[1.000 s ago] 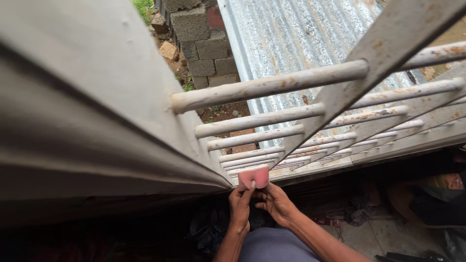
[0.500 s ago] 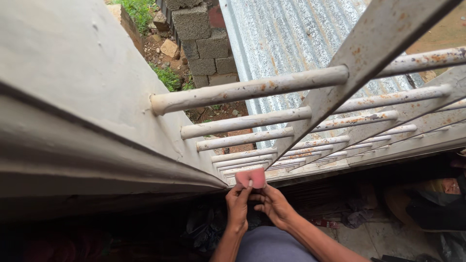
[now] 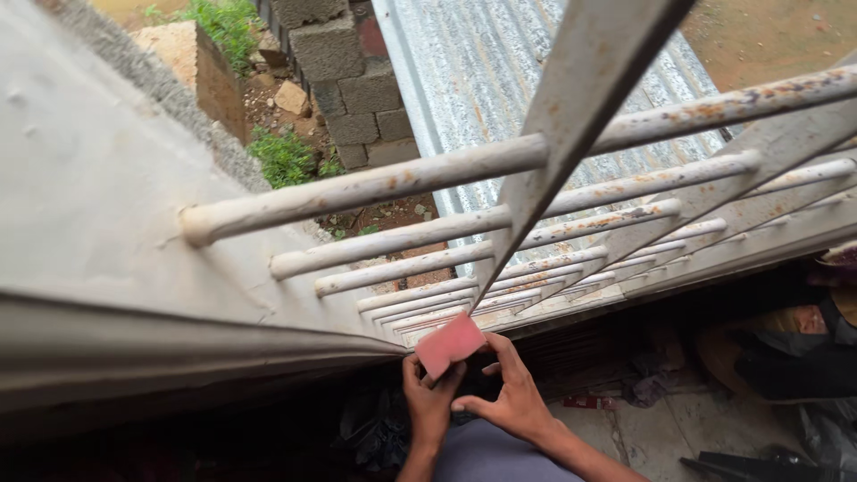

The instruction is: The person uses a pink sanding block to rub the horizontal and vertical bars of a metal window grille. They move the block back and forth along the bars, working on different sections of the grille throughout the clip.

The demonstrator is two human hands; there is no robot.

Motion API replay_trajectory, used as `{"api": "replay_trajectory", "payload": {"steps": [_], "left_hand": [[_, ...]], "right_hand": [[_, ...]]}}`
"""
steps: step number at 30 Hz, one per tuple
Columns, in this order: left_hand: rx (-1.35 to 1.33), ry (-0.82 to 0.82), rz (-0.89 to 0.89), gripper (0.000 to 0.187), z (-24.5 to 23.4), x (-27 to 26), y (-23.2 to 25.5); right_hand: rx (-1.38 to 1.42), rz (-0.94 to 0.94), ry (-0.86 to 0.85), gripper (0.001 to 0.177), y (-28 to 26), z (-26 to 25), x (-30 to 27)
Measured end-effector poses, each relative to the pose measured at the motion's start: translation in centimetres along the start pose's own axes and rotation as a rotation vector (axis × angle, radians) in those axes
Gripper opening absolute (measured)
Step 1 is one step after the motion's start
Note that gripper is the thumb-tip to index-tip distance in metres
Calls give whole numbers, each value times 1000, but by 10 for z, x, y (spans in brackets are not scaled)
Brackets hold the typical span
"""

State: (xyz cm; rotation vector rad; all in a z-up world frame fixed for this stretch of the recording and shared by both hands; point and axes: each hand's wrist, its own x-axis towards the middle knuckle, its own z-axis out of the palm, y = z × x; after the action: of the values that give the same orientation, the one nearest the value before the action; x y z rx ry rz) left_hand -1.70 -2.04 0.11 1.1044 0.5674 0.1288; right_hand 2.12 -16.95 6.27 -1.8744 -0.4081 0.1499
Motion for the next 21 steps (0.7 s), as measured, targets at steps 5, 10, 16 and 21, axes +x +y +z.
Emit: {"api": "replay_trajectory", "payload": {"steps": [5,10,16,21], "left_hand": [[167,-47,109,57,13,-12,1],[577,-145,397,42,21,-4,-3],[-91,-192,-116,46,22,1,-30],[-727,-517,-714,63,33,10,-30]], "right_hand": [[-155,-122,145,96,-14,-19,-6],[-258,-39,368,110,-22,-33,-13],[-369,-36,487,95,-30,-35,-3],[-414,-5,505,95,-38,-20,8]]}}
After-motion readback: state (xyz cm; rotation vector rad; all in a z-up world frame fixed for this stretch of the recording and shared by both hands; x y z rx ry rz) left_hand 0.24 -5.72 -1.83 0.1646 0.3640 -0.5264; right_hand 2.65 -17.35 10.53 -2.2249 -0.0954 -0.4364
